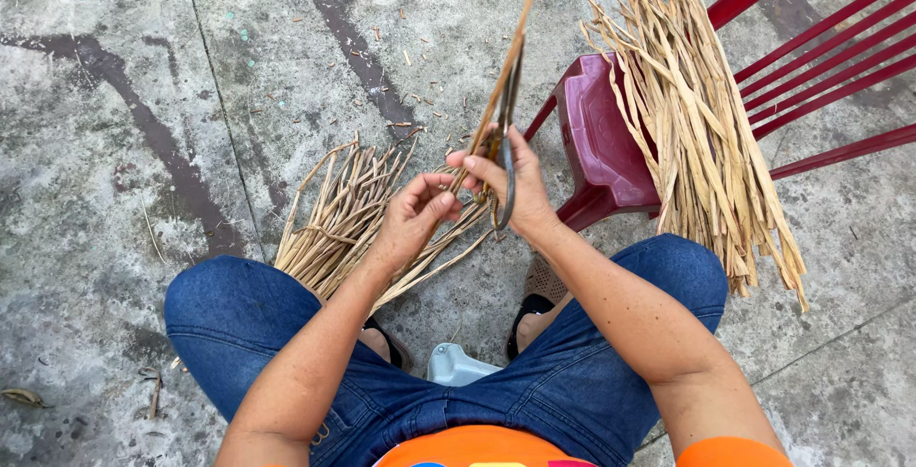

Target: The person sits on a small stool and uses shears to cut long, thin, dried sticks into shorter segments. They pick up individual sticks, cut them, and place the cut pieces onto a pile on the floor.

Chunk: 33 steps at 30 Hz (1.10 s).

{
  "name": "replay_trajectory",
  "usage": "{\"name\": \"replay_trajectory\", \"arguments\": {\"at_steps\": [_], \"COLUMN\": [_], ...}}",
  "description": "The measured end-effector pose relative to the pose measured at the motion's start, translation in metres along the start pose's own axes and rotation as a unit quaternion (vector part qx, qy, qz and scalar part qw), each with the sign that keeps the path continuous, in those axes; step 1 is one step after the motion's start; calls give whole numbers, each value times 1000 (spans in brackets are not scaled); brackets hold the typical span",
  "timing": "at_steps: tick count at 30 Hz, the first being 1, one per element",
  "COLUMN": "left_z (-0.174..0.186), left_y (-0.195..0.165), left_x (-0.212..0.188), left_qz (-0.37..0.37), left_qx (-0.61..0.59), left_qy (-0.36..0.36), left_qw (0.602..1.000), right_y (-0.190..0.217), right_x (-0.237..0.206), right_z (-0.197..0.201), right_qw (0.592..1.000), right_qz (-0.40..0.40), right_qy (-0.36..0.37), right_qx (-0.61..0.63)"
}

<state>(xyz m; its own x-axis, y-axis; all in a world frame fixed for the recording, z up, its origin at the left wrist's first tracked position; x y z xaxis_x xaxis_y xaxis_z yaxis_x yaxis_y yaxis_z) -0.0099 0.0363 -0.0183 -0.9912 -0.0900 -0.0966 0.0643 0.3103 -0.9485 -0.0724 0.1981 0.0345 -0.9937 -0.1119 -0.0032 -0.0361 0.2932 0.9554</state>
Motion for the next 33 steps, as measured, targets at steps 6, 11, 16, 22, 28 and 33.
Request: {"name": "replay_trajectory", "arguments": {"at_steps": [6,11,16,22,28,33], "left_z": [1,17,39,50,60,62], "left_y": [-12,-3,-8,-20,-30,-30], "left_x": [-2,4,5,-1,0,1], "left_qz": [-5,-11,-49,-44,-63,-64], "left_qx": [-9,8,19,21,52,44], "left_qy": [-44,-82,-127,-170,-199,-202], "left_qw": [999,997,990,984,977,976], "right_y": [-2,16,41,75,94,79], "right_x": [-10,-2,19,28,24,21], "right_z": [-11,-4,18,47,56,53], "right_qw": [999,993,989,979,953,920], "right_qz": [-15,7,48,75,112,1], "right_qy": [34,11,-50,-77,-30,-22], "right_qx": [-22,-121,-128,-173,-281,-391]}}
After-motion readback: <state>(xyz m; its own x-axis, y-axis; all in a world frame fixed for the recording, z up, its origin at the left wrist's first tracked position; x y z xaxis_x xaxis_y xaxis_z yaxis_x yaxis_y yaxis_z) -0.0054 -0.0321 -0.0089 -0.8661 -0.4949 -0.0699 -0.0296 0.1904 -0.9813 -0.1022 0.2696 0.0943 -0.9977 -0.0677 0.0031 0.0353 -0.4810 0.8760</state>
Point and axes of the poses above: each hand's wrist, its own x-axis towards the middle knuckle, its own z-axis out of the back of the hand, y = z × x, the point moved 4 cm from there along x, towards the middle knuckle, and after that the axes turned 14 degrees about -y, right-handed, at the moved point
